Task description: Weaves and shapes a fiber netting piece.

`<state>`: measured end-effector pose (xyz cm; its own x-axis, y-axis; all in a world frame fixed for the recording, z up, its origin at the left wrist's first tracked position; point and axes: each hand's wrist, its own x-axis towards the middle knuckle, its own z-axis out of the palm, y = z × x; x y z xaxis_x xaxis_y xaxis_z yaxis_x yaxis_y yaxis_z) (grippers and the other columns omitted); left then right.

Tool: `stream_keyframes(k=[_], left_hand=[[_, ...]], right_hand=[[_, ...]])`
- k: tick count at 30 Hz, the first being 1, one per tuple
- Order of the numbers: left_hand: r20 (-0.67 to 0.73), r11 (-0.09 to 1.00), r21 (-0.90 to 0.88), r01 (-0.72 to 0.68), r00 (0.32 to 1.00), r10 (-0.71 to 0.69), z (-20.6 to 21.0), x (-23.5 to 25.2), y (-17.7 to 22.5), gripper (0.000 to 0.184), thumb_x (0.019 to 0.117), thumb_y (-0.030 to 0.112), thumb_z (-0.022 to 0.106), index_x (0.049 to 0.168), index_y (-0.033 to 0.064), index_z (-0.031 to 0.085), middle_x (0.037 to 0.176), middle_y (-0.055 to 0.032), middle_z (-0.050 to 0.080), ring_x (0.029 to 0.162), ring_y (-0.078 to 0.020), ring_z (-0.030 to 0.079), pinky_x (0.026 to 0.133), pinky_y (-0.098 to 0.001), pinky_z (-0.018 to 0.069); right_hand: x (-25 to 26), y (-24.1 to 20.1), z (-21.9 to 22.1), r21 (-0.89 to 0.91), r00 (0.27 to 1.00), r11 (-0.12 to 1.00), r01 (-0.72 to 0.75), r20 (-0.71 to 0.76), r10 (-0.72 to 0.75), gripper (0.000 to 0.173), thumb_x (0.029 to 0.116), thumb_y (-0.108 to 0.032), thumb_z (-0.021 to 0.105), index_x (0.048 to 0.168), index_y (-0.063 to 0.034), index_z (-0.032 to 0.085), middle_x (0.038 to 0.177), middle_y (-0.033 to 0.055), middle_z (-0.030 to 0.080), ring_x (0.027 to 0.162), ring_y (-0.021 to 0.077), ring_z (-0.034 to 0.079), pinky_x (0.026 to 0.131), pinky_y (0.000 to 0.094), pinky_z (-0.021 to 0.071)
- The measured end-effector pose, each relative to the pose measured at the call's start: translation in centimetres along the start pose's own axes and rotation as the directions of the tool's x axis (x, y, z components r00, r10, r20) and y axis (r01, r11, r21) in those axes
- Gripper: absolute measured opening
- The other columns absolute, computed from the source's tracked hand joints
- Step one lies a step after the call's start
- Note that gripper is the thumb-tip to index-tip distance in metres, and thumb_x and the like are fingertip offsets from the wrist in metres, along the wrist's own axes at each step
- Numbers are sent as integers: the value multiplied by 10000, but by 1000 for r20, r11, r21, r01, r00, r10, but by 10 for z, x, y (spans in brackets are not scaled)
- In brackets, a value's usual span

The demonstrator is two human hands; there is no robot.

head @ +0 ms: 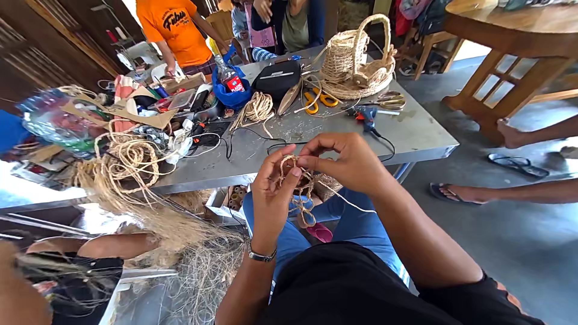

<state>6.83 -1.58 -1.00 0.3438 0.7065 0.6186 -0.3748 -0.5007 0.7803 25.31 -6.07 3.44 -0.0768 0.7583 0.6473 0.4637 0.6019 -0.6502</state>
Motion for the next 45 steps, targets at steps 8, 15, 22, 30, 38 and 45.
stream_keyframes(k=[8,15,22,30,38,45], left_hand=[[-31,967,238,-96,994,106,-1,4,13,173,985,24,620,1143,19,693,1008,-44,717,882,-107,688,816,-287,598],[-76,911,321,-259,952,297,10,4,8,176,952,18,622,1122,16,667,1005,-24,704,866,-80,681,764,-262,600],[49,852,397,-341,935,351,3,8,7,208,970,40,659,1173,-1,677,1050,-61,707,885,-112,693,784,-295,618],[153,682,551,-481,862,484,-2,14,17,150,921,29,688,1064,7,726,930,-41,687,810,-49,649,706,-196,567],[200,594,589,-548,811,549,-2,7,12,118,934,73,684,1038,23,710,870,-55,649,790,-55,631,712,-174,547],[79,882,399,-253,967,241,-10,10,3,164,1001,67,622,1131,19,711,976,-34,723,809,-81,680,736,-267,600]], right_hand=[[-4,4,5,109,992,987,121,30,-125,90,947,-128,700,1006,-60,708,961,11,678,858,89,682,776,257,619],[-5,5,7,235,980,954,185,24,-196,99,959,-93,671,1030,-39,711,1004,30,666,903,107,665,801,257,604],[-8,5,6,346,994,933,102,1,-109,88,993,-125,642,1039,-56,676,958,16,669,838,99,664,761,257,599],[-10,-4,0,211,983,962,176,5,-181,104,980,-141,637,1005,-51,683,963,12,643,870,96,648,781,256,592],[-18,-4,1,435,985,893,119,60,-161,80,974,-119,626,988,-64,683,971,11,636,890,91,633,784,245,572],[-13,10,9,290,1000,957,19,16,-24,100,994,-168,644,1020,-77,678,873,-10,662,747,69,633,666,218,560]])
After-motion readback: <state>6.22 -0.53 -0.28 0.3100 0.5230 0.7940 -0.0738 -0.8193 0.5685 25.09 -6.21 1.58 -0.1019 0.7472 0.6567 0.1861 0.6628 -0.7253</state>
